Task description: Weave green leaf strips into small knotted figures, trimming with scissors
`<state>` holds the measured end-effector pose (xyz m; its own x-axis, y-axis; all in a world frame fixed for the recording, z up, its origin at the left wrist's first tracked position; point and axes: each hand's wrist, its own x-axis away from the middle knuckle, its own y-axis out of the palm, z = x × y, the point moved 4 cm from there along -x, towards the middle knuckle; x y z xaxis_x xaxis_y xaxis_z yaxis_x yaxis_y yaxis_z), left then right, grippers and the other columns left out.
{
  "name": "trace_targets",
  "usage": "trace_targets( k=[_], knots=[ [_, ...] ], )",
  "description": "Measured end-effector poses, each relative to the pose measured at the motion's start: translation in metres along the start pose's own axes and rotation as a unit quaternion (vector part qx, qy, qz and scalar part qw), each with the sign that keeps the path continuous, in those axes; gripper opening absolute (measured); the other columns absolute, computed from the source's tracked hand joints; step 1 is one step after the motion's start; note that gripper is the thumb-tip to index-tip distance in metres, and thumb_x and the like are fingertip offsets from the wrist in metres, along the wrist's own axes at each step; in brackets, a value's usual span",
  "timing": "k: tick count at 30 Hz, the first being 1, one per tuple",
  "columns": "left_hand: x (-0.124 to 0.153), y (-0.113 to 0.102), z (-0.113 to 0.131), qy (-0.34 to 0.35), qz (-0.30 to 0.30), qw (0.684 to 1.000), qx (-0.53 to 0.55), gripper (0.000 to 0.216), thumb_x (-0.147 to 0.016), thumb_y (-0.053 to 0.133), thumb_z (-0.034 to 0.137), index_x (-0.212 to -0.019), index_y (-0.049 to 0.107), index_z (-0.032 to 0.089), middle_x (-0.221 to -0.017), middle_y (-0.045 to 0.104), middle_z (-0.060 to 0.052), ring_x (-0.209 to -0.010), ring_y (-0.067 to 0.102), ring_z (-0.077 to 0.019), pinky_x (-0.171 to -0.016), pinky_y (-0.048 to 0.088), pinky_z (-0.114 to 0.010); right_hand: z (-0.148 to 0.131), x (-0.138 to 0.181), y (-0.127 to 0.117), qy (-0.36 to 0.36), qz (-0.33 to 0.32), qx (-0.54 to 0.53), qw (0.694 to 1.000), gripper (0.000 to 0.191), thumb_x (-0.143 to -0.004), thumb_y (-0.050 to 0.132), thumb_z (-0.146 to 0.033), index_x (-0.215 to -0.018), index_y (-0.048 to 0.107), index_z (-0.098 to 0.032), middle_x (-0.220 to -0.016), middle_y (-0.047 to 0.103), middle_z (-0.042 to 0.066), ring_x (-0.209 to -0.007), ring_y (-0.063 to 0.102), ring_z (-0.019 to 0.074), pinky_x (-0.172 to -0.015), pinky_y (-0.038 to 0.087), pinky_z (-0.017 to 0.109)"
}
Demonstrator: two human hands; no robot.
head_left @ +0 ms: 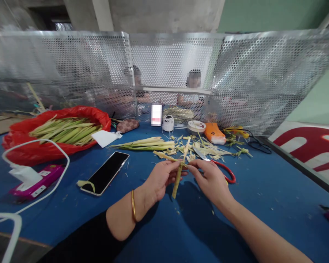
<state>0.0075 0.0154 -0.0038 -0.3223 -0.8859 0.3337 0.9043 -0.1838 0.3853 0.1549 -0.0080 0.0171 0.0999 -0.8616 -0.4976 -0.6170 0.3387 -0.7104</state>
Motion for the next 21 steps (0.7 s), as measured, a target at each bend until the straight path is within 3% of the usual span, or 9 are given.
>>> trace_targets(
  k=[4, 8, 12, 14, 18, 21],
  knots=[
    [0.0, 0.003, -0.008, 0.011, -0.009, 1.0, -0.011, 0.012, -0.076, 0.067, 0.014, -0.087, 0.07, 0.012, -0.081, 0.073, -0.009, -0.071, 0.07, -0.0169, -0.067, 0.051, -0.024, -0.001, 0.002, 0.003, -0.025, 0.01, -0.014, 1.0, 0.016, -0.089, 0.053, -0.028, -0.08, 0.066, -0.023, -0.075, 0.071, 0.001, -0.071, 0.063, 0.0185, -0.075, 0.042, 0.032],
    [0.0, 0.001, -0.011, 0.023, 0.03, 0.998, -0.04, 0.008, -0.076, 0.067, 0.015, -0.081, 0.07, 0.012, -0.076, 0.073, -0.008, -0.064, 0.067, -0.015, -0.063, 0.051, -0.025, 0.0, 0.003, 0.005, -0.042, 0.004, -0.002, 0.999, 0.019, -0.088, 0.052, -0.022, -0.072, 0.062, -0.022, -0.067, 0.067, 0.0, -0.066, 0.06, 0.017, -0.075, 0.041, 0.031],
    [0.0, 0.002, -0.005, 0.006, -0.03, 0.996, -0.085, 0.026, -0.071, 0.075, 0.032, -0.089, 0.072, 0.013, -0.087, 0.073, -0.011, -0.072, 0.069, -0.0168, -0.064, 0.049, -0.024, 0.008, -0.002, 0.002, 0.001, -0.015, -0.022, 1.0, 0.019, -0.087, 0.05, -0.023, -0.071, 0.059, -0.021, -0.065, 0.063, 0.0, -0.062, 0.057, 0.0171, -0.062, 0.04, 0.028],
    [0.001, -0.001, 0.002, -0.003, -0.036, 0.995, -0.088, 0.039, -0.071, 0.073, 0.046, -0.093, 0.071, 0.014, -0.092, 0.073, -0.012, -0.076, 0.068, -0.018, -0.062, 0.049, -0.024, 0.011, -0.006, -0.004, -0.005, 0.001, -0.017, 1.0, 0.019, -0.088, 0.047, -0.022, -0.072, 0.057, -0.022, -0.067, 0.063, 0.001, -0.065, 0.057, 0.0179, -0.062, 0.04, 0.028],
    [0.0, -0.018, 0.023, 0.041, 0.077, 0.996, -0.037, 0.053, -0.073, 0.062, 0.061, -0.096, 0.07, 0.013, -0.086, 0.072, -0.011, -0.069, 0.066, -0.0169, -0.058, 0.049, -0.024, 0.005, -0.01, -0.016, -0.084, 0.039, 0.056, 0.994, 0.019, -0.09, 0.042, -0.017, -0.079, 0.057, -0.022, -0.075, 0.065, 0.003, -0.076, 0.058, 0.0202, -0.079, 0.04, 0.034],
    [0.0, -0.024, 0.037, 0.101, 0.109, 0.987, -0.066, 0.046, -0.075, 0.063, 0.056, -0.09, 0.071, 0.014, -0.081, 0.07, -0.009, -0.07, 0.064, -0.0159, -0.057, 0.047, -0.022, -0.001, -0.011, -0.018, -0.123, 0.029, 0.077, 0.989, 0.021, -0.09, 0.041, -0.014, -0.08, 0.058, -0.022, -0.077, 0.066, 0.004, -0.074, 0.057, 0.0193, -0.084, 0.039, 0.035]
  ],
)
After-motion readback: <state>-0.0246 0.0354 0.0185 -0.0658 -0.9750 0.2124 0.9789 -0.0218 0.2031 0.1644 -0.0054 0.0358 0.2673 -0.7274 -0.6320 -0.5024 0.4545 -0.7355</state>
